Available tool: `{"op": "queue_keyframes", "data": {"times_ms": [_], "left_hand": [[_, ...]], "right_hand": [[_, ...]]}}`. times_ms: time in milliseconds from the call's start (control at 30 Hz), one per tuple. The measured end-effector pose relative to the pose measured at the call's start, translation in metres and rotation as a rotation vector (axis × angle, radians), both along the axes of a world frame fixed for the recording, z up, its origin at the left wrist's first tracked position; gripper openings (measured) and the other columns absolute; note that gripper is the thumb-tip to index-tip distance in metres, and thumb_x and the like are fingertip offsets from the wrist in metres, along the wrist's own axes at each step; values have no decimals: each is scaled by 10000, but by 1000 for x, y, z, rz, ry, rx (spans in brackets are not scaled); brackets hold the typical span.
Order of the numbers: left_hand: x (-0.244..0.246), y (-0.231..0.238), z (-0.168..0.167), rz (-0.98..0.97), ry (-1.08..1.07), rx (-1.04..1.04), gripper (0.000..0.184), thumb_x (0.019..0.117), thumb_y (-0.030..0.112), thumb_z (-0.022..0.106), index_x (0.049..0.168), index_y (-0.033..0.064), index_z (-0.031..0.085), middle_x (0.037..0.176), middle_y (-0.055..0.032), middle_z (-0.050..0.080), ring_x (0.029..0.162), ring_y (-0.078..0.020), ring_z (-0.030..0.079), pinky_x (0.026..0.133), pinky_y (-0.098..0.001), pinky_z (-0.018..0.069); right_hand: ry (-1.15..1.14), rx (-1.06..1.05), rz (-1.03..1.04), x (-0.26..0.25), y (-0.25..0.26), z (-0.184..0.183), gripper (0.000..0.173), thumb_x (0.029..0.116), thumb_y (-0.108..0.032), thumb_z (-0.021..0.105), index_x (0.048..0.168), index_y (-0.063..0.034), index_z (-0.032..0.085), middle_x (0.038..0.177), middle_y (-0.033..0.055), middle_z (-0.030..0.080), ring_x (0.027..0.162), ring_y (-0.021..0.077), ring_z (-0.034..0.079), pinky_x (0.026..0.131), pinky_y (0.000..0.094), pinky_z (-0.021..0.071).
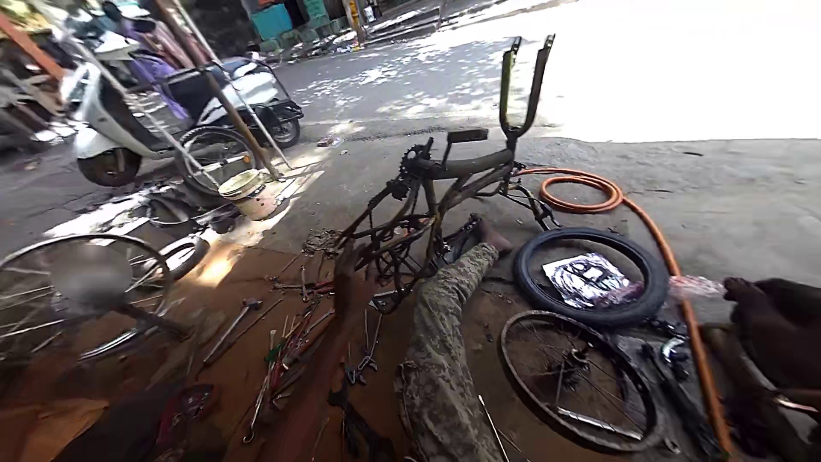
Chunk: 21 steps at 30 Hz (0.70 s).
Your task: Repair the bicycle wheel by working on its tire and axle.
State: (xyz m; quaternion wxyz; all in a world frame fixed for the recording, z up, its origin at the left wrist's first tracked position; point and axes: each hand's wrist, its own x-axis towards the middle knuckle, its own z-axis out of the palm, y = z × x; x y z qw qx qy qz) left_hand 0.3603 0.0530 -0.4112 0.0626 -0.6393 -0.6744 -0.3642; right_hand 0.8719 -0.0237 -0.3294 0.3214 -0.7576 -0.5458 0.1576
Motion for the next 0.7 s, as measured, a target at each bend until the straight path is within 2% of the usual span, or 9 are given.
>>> {"op": "queue_keyframes", "data": {"times_ms": [67,167,200,300,333,433,533,600,700], "left_hand": [[28,-10,10,-112,-80,82,479,974,175,695,1418,36,580,1426,-163,600,1241,-257,643,1060,-454,530],[98,-22,14,-308,-214,175,241,976,193,692,1060,-33,696,888,-100,717,739,-88,681,710,-287,589],[124,-26,12,-376,-208,90,232,987,190,661,1059,-30,678,888,-109,700,734,-122,667,701,-327,582],[203,-28,-16,-626,-85,-344,419,979,138,636,1388,89,558,1379,-137,593,1161,-280,653,939,-504,582],[231,-23,-31,-692,-12,-478,474,963,151,651,1423,110,544,1431,-144,558,1225,-320,617,979,-549,553],[294,-21,-86,-818,172,-927,601,968,344,696,1479,89,506,1376,-222,608,1219,-439,612,979,-674,485],[324,-18,-165,-828,389,-1062,878,900,633,658,1566,120,405,1519,-189,491,1390,-404,474,1114,-662,375],[331,-24,-187,-816,466,-1008,919,854,604,701,1567,109,398,1533,-183,471,1422,-398,427,1154,-665,305],[337,-22,-194,-767,405,-1035,849,879,451,720,1570,91,381,1544,-187,451,1430,-391,415,1134,-633,344]], "right_hand": [[-25,172,-55,40,14,-49,354,1071,-207,484,902,60,643,777,250,629,700,407,629,650,649,484],[95,76,-137,52,21,-70,250,1013,-56,466,1158,43,645,940,220,708,839,386,702,785,620,558],[146,52,-186,52,23,-80,283,995,-29,468,1211,35,640,983,208,724,875,368,718,822,598,574],[278,44,-449,40,15,-124,267,1020,-113,492,1116,3,712,976,194,746,888,342,731,847,582,571],[295,32,-560,34,10,-142,273,1025,-179,529,1046,6,730,944,206,738,857,355,727,813,589,574],[337,-136,-766,23,-17,-195,367,1014,-319,629,1100,28,712,1107,279,690,1066,454,655,924,655,488],[438,-365,-805,24,-52,-266,553,963,-378,693,1315,39,599,1266,315,630,1190,477,612,977,658,482],[587,-460,-819,23,-67,-299,655,966,-443,688,1348,75,564,1292,313,619,1210,436,611,1014,600,485],[811,-417,-828,9,-64,-300,486,1048,-361,596,1291,60,596,1158,250,672,1024,339,681,907,497,546]]}}
